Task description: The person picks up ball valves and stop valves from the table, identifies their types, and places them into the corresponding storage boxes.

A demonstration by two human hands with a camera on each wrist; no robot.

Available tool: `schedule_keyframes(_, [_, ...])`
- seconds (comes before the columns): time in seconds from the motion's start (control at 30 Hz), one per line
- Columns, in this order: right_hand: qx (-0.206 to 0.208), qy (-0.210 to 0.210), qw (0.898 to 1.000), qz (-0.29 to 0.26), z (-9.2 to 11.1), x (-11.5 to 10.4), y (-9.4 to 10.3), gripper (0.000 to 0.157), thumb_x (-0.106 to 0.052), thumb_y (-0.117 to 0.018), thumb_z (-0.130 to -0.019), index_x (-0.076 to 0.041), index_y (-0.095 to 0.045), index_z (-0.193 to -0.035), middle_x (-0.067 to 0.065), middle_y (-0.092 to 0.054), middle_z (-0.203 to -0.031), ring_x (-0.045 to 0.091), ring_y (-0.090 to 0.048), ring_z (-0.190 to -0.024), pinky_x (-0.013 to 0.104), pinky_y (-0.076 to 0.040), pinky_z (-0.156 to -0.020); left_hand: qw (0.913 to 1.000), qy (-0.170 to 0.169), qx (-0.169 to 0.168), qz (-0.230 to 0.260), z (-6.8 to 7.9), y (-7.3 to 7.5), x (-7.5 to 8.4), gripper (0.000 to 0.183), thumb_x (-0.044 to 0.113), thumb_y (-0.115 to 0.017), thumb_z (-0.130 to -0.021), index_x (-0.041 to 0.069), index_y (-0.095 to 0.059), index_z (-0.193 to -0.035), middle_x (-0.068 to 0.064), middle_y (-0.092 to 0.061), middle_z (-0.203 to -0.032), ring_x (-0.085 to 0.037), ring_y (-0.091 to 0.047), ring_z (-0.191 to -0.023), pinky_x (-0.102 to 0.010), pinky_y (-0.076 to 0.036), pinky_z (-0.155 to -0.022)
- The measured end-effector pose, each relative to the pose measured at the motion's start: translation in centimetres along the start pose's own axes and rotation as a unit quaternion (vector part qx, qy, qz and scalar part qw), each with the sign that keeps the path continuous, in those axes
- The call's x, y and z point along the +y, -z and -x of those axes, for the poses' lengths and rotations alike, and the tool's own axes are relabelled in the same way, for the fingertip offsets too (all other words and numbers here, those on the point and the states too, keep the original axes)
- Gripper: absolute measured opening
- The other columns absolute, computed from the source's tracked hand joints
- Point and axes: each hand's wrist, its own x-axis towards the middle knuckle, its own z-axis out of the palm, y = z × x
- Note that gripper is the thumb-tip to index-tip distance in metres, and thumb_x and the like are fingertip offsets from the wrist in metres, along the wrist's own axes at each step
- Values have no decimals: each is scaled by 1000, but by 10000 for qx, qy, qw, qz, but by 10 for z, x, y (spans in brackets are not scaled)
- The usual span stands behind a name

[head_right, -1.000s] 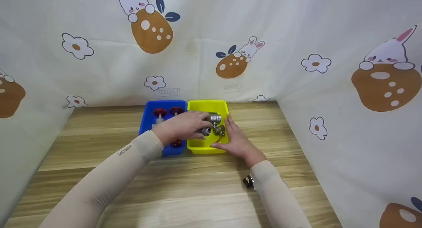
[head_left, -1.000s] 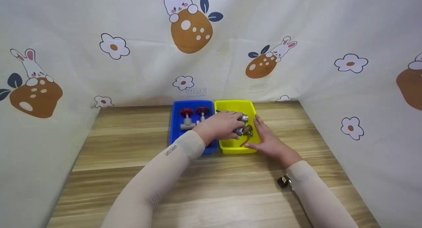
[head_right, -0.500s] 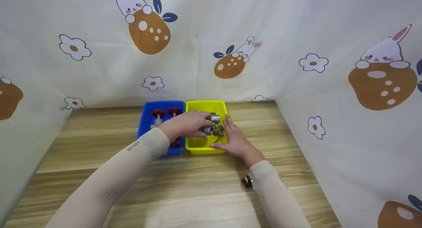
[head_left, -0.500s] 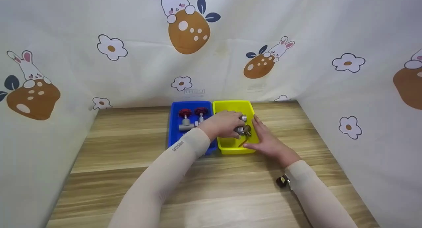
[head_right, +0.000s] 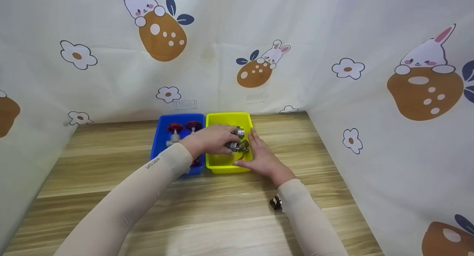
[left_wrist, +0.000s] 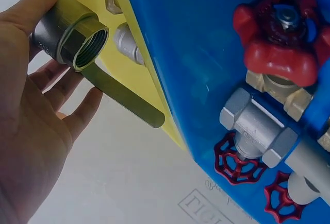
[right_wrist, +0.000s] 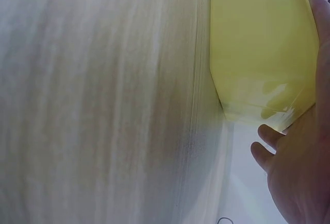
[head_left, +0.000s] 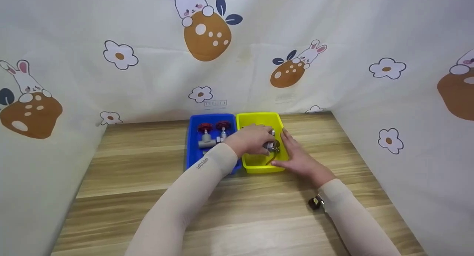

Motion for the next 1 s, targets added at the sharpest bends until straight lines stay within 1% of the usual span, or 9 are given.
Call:
schedule_keyframes(0.07, [-9,-33,10000,6,0,0,0,124,-60,-83,-94,-6,-9,-178,12,4,-186,43,-7,-169,62,-14,-134,10000,-67,15,18,-1,-1,0,52,42,-81,-102,23,-71,-150,-1,-64,-137,-21,-59,-115,-47,-47,-123])
schedule_keyframes(0.17, [-6,-66,10000,17,1,0,0,123,-57,-84,-95,-7,-8,-178,11,4,-186,44,-7,-169,64,-14,-133,9999,-111,36,41,-4,-4,-1,51,42,-82,-102,22,-72,-149,0,-63,-131,-21,-59,-111,-45,-49,-121])
schedule_keyframes(0.3, [-12,-105,9999,92,0,1,-1,122,-56,-83,-96,-9,-8,-178,8,6,-186,41,-5,-169,64,-14,-133,10000,-37,40,80,-8,-7,-3,51,41,-82,-102,24,-72,-149,0,-64,-134,-21,-60,-115,-46,-47,-123])
schedule_keyframes(0.4, [-25,-64,9999,82,-1,0,0,123,-58,-83,-95,-7,-8,-178,7,7,-186,41,-5,-169,63,-14,-133,10000,34,26,75,-11,-10,-5,51,41,-83,-102,25,-72,-149,0,-65,-136,-21,-61,-118,-47,-46,-124])
schedule_keyframes(0.53, [-26,12,10000,24,-1,0,1,125,-64,-81,-94,-3,-9,-177,9,6,-186,41,-6,-169,61,-14,-134,9999,69,11,106,-14,-12,-5,49,40,-84,-101,25,-74,-146,0,-66,-134,-21,-62,-117,-47,-47,-123])
schedule_keyframes(0.73, [-21,41,10000,71,-3,1,1,126,-67,-80,-93,-3,-9,-177,10,5,-186,42,-6,-169,61,-15,-134,9996,64,-139,227,-19,-10,-5,46,37,-86,-100,23,-77,-142,1,-68,-130,-20,-61,-114,-43,-48,-122])
schedule_keyframes(0.9, [-72,6,9999,69,-2,2,1,125,-65,-80,-95,-4,-9,-177,7,7,-186,40,-4,-170,59,-14,-135,9984,214,-323,424,-24,-6,-4,43,33,-86,-100,22,-78,-141,2,-72,-126,-19,-62,-109,-42,-50,-119])
schedule_keyframes(1.0, [-76,-18,9999,68,-1,3,1,124,-64,-80,-95,-5,-9,-177,6,7,-186,39,-4,-170,59,-13,-135,9975,293,-373,519,-27,-4,-2,39,30,-86,-100,21,-80,-138,2,-75,-124,-20,-64,-106,-42,-52,-117])
